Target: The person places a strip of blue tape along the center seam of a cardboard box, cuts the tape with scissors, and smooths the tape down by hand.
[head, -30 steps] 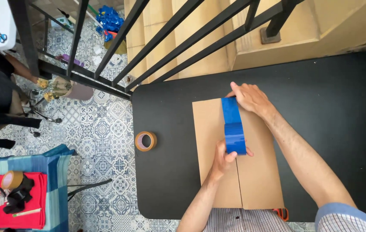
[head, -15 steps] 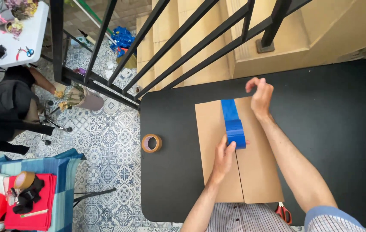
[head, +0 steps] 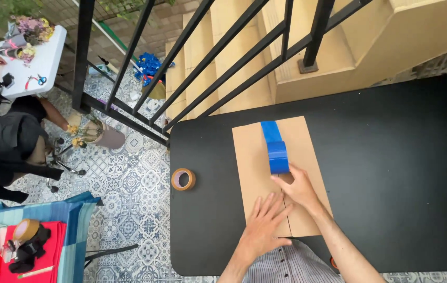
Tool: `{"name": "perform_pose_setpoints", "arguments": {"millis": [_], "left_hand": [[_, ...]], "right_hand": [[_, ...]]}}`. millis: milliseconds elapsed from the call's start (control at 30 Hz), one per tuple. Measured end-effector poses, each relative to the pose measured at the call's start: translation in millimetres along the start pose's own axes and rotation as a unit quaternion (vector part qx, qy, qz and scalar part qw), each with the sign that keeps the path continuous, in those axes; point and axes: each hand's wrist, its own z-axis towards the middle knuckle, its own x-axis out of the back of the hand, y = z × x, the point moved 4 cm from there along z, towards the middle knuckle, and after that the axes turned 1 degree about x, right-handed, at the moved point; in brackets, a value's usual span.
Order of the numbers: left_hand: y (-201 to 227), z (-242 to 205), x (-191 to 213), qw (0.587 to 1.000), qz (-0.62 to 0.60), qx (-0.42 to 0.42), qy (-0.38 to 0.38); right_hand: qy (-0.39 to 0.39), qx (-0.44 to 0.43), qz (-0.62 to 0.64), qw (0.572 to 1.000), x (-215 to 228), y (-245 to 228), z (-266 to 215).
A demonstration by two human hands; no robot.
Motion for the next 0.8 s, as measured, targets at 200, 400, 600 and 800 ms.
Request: {"name": "perform_pose_setpoints", "arguments": {"millis": [200,400,600,800], "left_hand": [[-7.7,-4.8,-16.1,0.986,0.128,-0.057,0.094],[-12.3,-4.5,-20.1,0.984,0.117,-0.073,0.110],[-15.0,-0.8,-18.9,0.981,0.132,-0.075,0.122],[-16.5,0.4,-18.7,0.979,0.134,-0.080,0.129]], "right_hand": [[0.025,-0.119,0.035,0.992,-7.3,-17.5,-9.6],[0.040,-0.138,0.035,0.989,-5.6,-38.5,-13.6],[0.063,-0.101,0.026,0.993,-9.6,-24.5,-19.7],[0.081,-0.128,0.075,0.986,-8.1,-42.1,-30.4]]}}
